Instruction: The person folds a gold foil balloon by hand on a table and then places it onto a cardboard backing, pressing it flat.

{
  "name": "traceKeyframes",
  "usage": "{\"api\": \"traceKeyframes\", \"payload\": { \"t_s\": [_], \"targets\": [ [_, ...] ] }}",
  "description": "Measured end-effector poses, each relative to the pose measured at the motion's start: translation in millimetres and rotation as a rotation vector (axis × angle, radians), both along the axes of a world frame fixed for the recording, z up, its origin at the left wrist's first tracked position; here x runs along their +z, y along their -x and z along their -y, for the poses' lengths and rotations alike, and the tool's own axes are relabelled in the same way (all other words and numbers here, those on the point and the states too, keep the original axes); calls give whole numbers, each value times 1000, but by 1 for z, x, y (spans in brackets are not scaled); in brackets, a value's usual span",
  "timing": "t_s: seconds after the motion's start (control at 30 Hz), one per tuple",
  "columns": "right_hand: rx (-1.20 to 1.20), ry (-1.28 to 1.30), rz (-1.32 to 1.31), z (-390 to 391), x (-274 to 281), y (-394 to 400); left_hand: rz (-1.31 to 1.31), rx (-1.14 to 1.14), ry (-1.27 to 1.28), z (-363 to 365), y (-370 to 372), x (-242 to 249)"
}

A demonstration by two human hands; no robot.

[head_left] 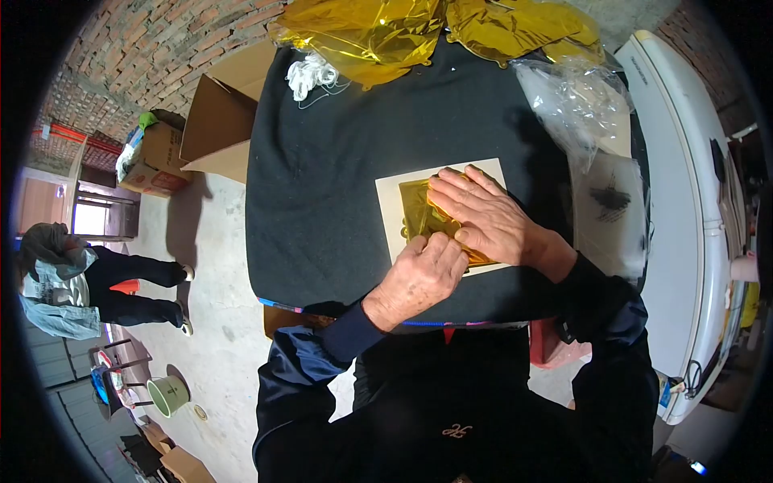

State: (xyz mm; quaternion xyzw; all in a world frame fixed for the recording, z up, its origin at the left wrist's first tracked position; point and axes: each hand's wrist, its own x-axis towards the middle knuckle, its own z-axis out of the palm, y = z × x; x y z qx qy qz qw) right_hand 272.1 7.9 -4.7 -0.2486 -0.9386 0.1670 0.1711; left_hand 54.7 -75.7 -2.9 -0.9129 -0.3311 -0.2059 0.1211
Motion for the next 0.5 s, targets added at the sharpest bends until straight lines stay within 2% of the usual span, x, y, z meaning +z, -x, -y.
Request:
{"api": "traceKeyframes", "payload": {
  "t_s": [0.33, 0.5],
  "targets": [
    [12, -67, -91, 1, -2, -1, 40, 9, 33, 0, -1, -5],
    [25, -146, -45, 0, 3, 1, 41, 28, 54, 2, -2, -4]
  ]
}}
